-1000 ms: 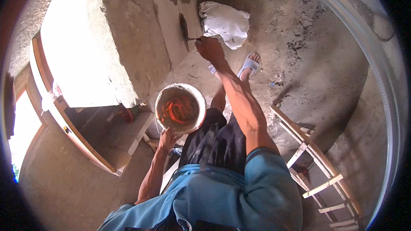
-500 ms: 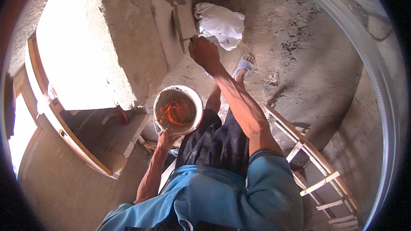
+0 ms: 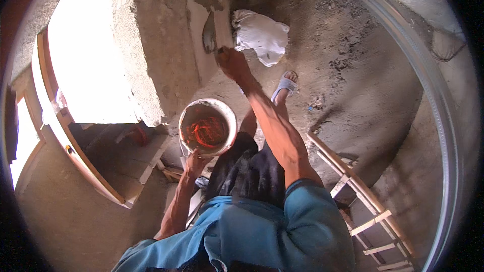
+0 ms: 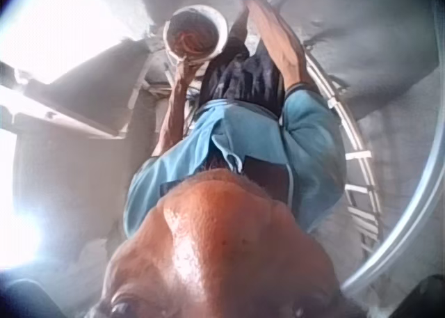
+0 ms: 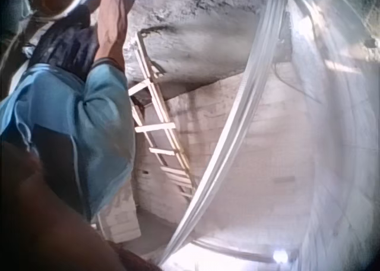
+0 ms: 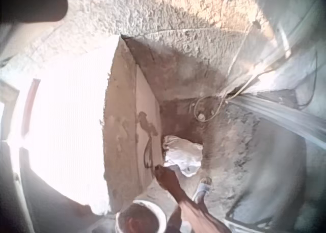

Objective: The person scoops cement from a bucket using a trowel and applies it to a wall. The person is sitting on the floor during the task.

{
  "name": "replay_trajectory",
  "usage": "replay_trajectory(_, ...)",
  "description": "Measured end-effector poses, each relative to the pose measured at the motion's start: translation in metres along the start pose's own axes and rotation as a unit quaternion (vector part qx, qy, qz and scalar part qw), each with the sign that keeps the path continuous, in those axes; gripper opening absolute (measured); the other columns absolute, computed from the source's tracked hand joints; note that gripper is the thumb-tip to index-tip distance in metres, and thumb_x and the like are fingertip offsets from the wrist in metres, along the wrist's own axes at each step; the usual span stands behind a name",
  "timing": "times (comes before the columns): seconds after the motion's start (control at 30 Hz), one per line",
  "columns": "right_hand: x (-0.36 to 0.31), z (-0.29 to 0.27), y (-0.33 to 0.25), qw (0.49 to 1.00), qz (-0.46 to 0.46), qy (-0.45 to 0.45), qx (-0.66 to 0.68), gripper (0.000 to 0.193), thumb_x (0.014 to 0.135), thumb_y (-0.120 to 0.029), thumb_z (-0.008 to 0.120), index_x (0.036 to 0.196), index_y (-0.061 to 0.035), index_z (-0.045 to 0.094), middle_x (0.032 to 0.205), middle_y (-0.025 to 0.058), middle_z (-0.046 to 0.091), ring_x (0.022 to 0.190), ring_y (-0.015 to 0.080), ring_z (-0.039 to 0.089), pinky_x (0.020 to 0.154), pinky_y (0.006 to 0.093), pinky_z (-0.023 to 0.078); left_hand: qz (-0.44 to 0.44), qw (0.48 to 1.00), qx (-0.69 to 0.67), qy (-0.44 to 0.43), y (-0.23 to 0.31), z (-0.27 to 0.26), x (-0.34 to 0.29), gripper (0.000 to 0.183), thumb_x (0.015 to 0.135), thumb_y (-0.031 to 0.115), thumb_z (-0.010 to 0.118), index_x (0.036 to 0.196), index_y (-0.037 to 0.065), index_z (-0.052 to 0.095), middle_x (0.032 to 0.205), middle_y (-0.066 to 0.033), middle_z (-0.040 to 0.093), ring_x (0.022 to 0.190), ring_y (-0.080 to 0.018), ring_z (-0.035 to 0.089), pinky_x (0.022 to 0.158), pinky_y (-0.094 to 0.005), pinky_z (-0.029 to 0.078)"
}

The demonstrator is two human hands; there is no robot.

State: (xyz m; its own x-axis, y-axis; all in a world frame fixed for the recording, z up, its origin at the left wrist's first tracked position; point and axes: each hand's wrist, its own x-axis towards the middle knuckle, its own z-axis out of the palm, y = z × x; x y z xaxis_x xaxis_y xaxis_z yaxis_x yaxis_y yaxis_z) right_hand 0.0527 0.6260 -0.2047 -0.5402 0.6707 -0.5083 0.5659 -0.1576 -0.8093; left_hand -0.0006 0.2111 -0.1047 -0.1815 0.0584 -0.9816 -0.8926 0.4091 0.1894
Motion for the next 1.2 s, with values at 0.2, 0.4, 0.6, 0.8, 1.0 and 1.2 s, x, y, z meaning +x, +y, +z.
replay_trajectory(0.2,-0.127,-0.025,0.014,0.973,-0.219,0.072,-0.002,0.049,0.096,-0.037,0.063,0.133,-0.0057,0.059,0.073,0.0078,0.063,0.059,0.0122,0.059,0.056,0.0309,0.051,-0.022,0.998,-0.034,-0.057,0.014,0.045,-0.002,0.042,0.093,0.007,0.048,0.133,-0.003,0.043,0.128,-0.0208,0.056,0.113,-0.0378,0.062,0.097,-0.051,0.056)
replay_trajectory(0.4,-0.247,-0.114,0.037,0.995,-0.004,-0.094,-0.009,0.049,0.097,-0.038,0.058,0.129,-0.0008,0.059,0.106,0.0228,0.069,0.093,0.0356,0.069,0.084,0.0418,0.053,0.06,0.997,0.052,0.012,-0.009,0.09,-0.042,0.046,0.098,0.017,0.051,0.142,0.01,0.039,0.128,-0.0158,0.057,0.115,-0.0354,0.062,0.094,-0.052,0.056)
replay_trajectory(0.6,-0.269,-0.212,0.026,0.945,0.015,-0.287,-0.158,0.048,0.092,-0.04,0.061,0.117,-0.0005,0.064,0.106,0.0241,0.068,0.102,0.039,0.066,0.089,0.0447,0.051,0.137,0.984,0.104,-0.036,-0.036,0.114,-0.063,0.053,0.097,0.02,0.056,0.146,0.013,0.036,0.128,-0.0131,0.058,0.108,-0.0304,0.064,0.087,-0.0507,0.058)
replay_trajectory(0.8,-0.254,-0.188,-0.038,0.864,-0.134,-0.333,-0.354,0.039,0.097,-0.034,0.054,0.111,0.0024,0.056,0.093,0.0256,0.067,0.089,0.0445,0.065,0.076,0.0535,0.051,0.152,0.979,0.13,-0.035,-0.044,0.157,-0.115,0.057,0.095,0.011,0.054,0.148,0.017,0.032,0.13,-0.0117,0.056,0.108,-0.0296,0.065,0.084,-0.0507,0.061)
replay_trajectory(1.0,-0.242,-0.144,-0.046,0.744,-0.414,-0.214,-0.479,0.02,0.1,-0.02,0.047,0.103,-0.0024,0.055,0.088,0.0139,0.062,0.077,0.0308,0.07,0.065,0.0435,0.057,0.267,0.915,0.298,-0.041,-0.043,0.175,-0.116,0.059,0.09,0.012,0.056,0.147,0.013,0.041,0.102,-0.0122,0.068,0.085,-0.0186,0.067,0.072,-0.0354,0.053)
replay_trajectory(1.2,-0.258,-0.169,-0.001,0.786,-0.237,-0.174,-0.544,0.027,0.103,-0.027,0.045,0.11,-0.0011,0.052,0.089,0.0209,0.065,0.076,0.0379,0.07,0.061,0.0498,0.057,0.274,0.936,0.22,-0.028,-0.07,0.175,-0.102,0.068,0.093,0.013,0.054,0.155,0.019,0.03,0.105,-0.0147,0.069,0.081,-0.017,0.065,0.071,-0.0356,0.053)
